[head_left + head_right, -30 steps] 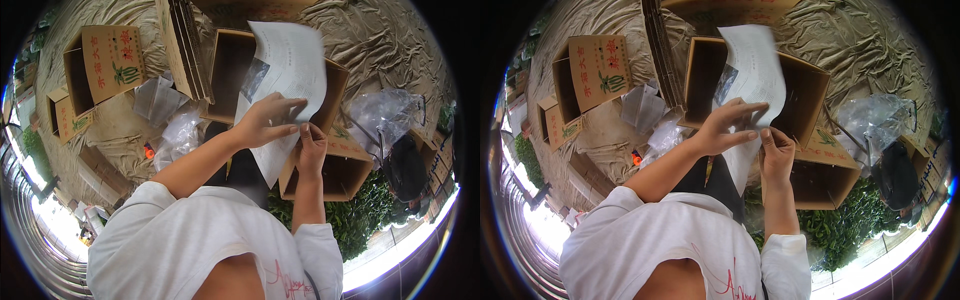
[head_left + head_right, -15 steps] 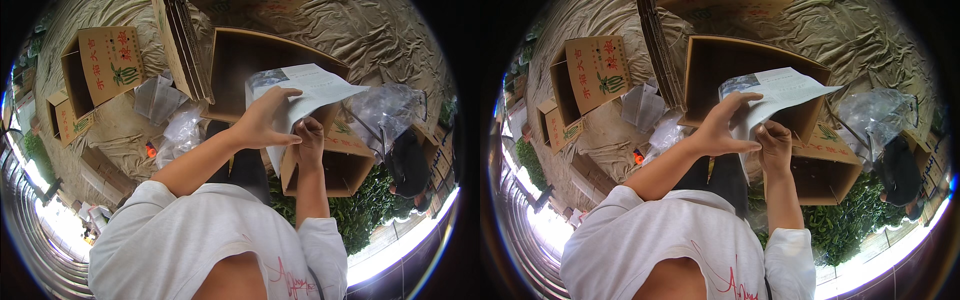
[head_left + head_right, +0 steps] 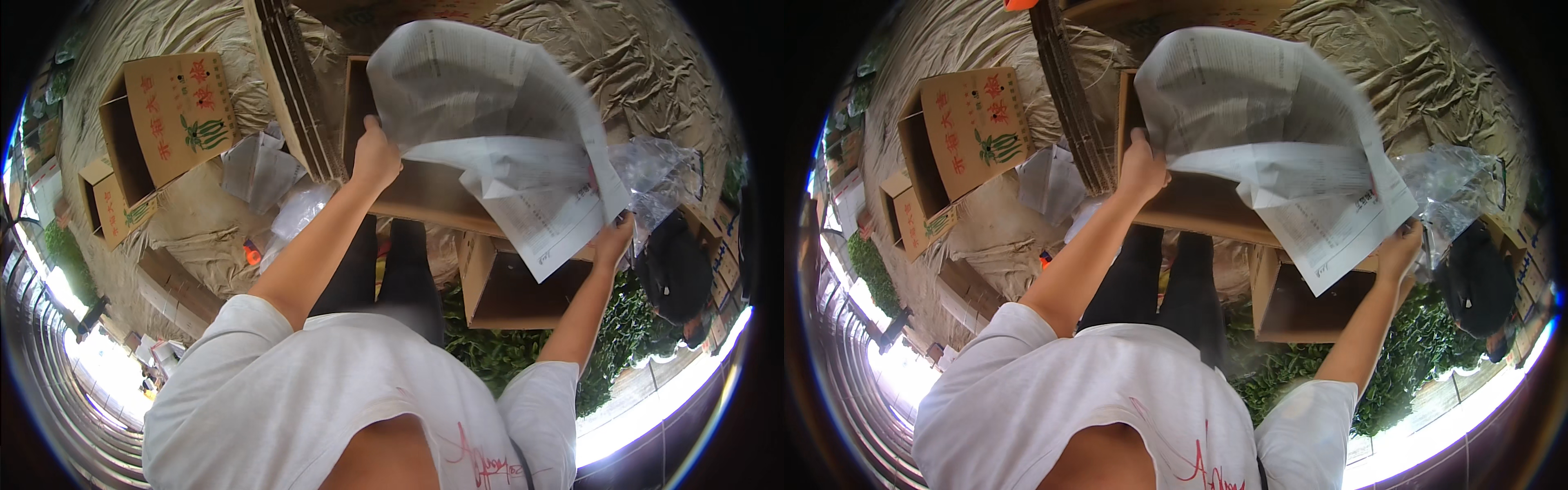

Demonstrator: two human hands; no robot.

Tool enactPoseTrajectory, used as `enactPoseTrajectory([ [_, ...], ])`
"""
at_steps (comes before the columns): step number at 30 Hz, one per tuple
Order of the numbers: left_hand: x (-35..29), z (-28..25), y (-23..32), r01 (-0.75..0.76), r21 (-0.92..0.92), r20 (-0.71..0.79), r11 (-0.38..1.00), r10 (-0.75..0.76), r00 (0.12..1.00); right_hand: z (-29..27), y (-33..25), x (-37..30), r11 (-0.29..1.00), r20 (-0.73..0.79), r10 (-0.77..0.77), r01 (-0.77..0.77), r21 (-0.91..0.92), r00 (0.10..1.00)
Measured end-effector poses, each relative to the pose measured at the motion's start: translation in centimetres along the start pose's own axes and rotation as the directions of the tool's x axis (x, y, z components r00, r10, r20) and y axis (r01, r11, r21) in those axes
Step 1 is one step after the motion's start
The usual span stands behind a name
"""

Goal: The person assembles flat cardboard boxes by folding flaps and sealing seams with a handheld tape dispenser. They then line the interior of each box with newspaper and place the finished boxes on the floor.

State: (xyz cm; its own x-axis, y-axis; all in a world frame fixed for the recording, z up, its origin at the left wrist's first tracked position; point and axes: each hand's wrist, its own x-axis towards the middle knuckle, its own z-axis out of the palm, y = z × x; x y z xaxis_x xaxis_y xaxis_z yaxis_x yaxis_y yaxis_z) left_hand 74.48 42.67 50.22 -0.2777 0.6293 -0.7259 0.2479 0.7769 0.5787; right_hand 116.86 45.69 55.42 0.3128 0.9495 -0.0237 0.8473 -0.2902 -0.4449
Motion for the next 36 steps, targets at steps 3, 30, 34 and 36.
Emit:
enactPoseTrajectory([
  [3, 0.2, 1.7, -1.5, 0.041, -0.156, 0.053, 0.987, -0.033, 0.998, -0.6, -2.3, 0.1, 0.907, 0.265, 0.262, -0.331, 0.261, 0.928],
  [30, -1.5, 14.1, -5.6, 0.038, -0.551, 0.131, 0.834, 0.041, 0.99, -0.4, -7.2, -3.5, 0.993, 0.473, 0.027, -0.077, 0.088, 0.881],
  [34, 4.6, 9.1, -14.1, 0.286, -0.348, 0.127, 0.893, -0.257, 0.958, -0.5, -2.5, -1.6, 0.977, 0.221, 0.162, -0.187, 0.101, 0.962],
  [36, 6.8, 8.3, -17.4, 0.335, -0.089, -0.135, 0.938, -0.344, 0.929, 1.4, 1.6, -0.8, 0.989, 0.157, 0.135, -0.143, 0.041, 0.978],
])
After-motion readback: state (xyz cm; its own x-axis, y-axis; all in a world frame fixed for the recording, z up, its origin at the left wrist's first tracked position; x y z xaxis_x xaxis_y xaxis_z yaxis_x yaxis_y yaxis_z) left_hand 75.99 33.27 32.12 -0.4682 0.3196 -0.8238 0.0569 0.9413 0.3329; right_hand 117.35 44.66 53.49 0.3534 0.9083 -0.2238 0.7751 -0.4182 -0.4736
